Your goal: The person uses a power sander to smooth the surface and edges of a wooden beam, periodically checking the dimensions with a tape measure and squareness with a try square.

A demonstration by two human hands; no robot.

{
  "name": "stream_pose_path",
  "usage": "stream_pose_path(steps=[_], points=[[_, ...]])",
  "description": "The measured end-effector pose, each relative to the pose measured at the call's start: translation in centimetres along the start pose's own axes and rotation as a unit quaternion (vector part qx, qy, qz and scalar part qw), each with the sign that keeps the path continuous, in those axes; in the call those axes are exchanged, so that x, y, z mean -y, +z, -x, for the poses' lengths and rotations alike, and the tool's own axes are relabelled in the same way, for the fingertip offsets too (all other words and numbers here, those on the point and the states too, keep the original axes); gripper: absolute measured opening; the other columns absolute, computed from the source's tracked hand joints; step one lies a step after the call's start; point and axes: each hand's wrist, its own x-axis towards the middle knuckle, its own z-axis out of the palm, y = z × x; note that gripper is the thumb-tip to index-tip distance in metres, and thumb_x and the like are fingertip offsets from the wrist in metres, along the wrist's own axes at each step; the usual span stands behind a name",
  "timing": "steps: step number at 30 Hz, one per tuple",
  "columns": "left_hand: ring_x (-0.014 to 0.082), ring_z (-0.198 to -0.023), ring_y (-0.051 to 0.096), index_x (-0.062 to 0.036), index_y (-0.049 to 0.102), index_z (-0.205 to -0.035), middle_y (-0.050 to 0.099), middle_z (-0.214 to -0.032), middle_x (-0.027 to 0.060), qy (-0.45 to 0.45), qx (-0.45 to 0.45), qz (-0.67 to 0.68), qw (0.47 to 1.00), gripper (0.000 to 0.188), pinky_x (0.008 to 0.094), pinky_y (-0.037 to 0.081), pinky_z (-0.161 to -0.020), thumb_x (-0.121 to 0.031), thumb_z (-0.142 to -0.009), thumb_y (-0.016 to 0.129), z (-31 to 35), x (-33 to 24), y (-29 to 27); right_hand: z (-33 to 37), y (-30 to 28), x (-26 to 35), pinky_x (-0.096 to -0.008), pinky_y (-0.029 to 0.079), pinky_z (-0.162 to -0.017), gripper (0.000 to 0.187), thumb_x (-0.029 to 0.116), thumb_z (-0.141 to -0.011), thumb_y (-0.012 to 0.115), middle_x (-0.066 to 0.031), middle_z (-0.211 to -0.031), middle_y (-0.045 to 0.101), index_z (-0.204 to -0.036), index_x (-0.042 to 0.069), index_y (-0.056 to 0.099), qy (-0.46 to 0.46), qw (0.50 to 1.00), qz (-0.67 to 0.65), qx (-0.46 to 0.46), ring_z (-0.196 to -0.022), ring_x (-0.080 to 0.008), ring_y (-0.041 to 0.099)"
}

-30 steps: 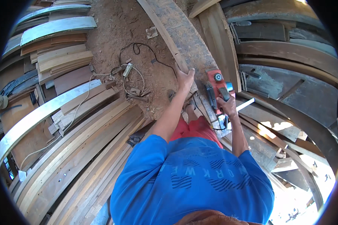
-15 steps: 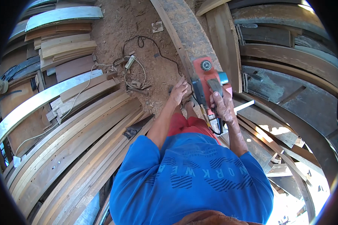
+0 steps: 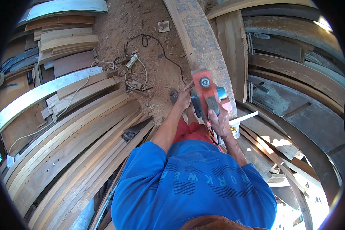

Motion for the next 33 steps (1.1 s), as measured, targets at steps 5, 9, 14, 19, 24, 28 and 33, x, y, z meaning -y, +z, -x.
stream_pose_path(steps=[5,9,14,19,24,28,33], points=[[0.0185,-0.088,0.071,-0.003,0.062,-0.121,0.071,-0.109,0.0077,-0.026,-0.095,0.008,0.995,0.031,0.032,0.058,-0.078,0.004,-0.09,0.064,0.0,0.5,0.4,-6.0,1.6,1.1,-0.05,0.052,-0.072,0.057,0.051,-0.094,0.056,-0.0287,-0.079,0.066,-0.108,-0.005,0.061,-0.012,0.999,0.024,-0.031,-0.077,-0.0472,0.067],[0.0161,-0.096,0.068,-0.0038,0.062,-0.121,0.069,-0.111,0.0065,0.032,-0.094,-0.083,0.992,0.03,0.0316,0.056,-0.077,0.003,-0.092,0.064,-0.1,1.8,0.7,-10.4,2.2,2.9,-0.0332,0.048,-0.054,0.049,0.048,-0.1,0.052,-0.0037,-0.066,0.057,-0.094,0.0,0.058,-0.061,0.994,0.062,-0.06,-0.056,-0.0138,0.056],[0.0184,-0.111,0.062,-0.0094,0.052,-0.138,0.064,-0.122,0.0039,-0.022,-0.116,-0.149,0.982,0.043,0.0428,0.049,-0.1,0.0,-0.096,0.056,-0.7,2.1,0.0,-15.8,2.6,5.9,-0.0358,0.049,-0.055,0.048,0.046,-0.099,0.054,-0.0054,-0.066,0.06,-0.09,0.0,0.06,-0.097,0.985,0.121,-0.079,-0.056,-0.0167,0.059],[0.0188,-0.111,0.063,-0.0106,0.051,-0.141,0.064,-0.12,0.0038,0.008,-0.069,-0.093,0.993,0.048,0.0404,0.05,-0.1,0.001,-0.094,0.051,-0.9,1.7,2.3,-21.3,2.3,8.3,-0.0339,0.05,-0.056,0.051,0.049,-0.099,0.054,-0.0038,-0.066,0.06,-0.096,-0.001,0.064,-0.106,0.988,0.081,-0.072,-0.058,-0.0146,0.061],[0.0206,-0.11,0.065,-0.0091,0.052,-0.136,0.067,-0.118,0.0068,-0.038,-0.089,-0.053,0.994,0.04,0.0405,0.049,-0.101,-0.01,-0.096,0.049,-1.5,1.7,1.6,-24.5,2.0,9.4,-0.0296,0.049,-0.055,0.056,0.056,-0.099,0.054,-0.0017,-0.069,0.061,-0.096,0.0,0.065,-0.106,0.993,0.05,-0.007,-0.059,-0.0112,0.06],[0.0134,-0.088,0.061,-0.0099,0.056,-0.12,0.064,-0.099,0.0015,-0.014,-0.102,-0.051,0.993,0.026,0.0322,0.05,-0.082,-0.008,-0.095,0.05,-1.5,1.8,4.5,-23.4,0.0,8.7,-0.0286,0.049,-0.054,0.056,0.055,-0.099,0.056,-0.0015,-0.07,0.061,-0.094,0.001,0.066,-0.079,0.996,0.048,0.002,-0.06,-0.0106,0.059],[0.0077,-0.071,0.049,-0.0117,0.055,-0.107,0.053,-0.085,-0.0044,-0.058,-0.087,-0.148,0.983,0.014,0.0273,0.043,-0.067,-0.007,-0.095,0.05,-1.9,1.1,4.2,-21.9,-1.4,9.2,-0.029,0.048,-0.053,0.054,0.051,-0.099,0.058,-0.0017,-0.066,0.06,-0.084,0.0,0.066,-0.075,0.997,0.011,-0.015,-0.056,-0.0106,0.058]])
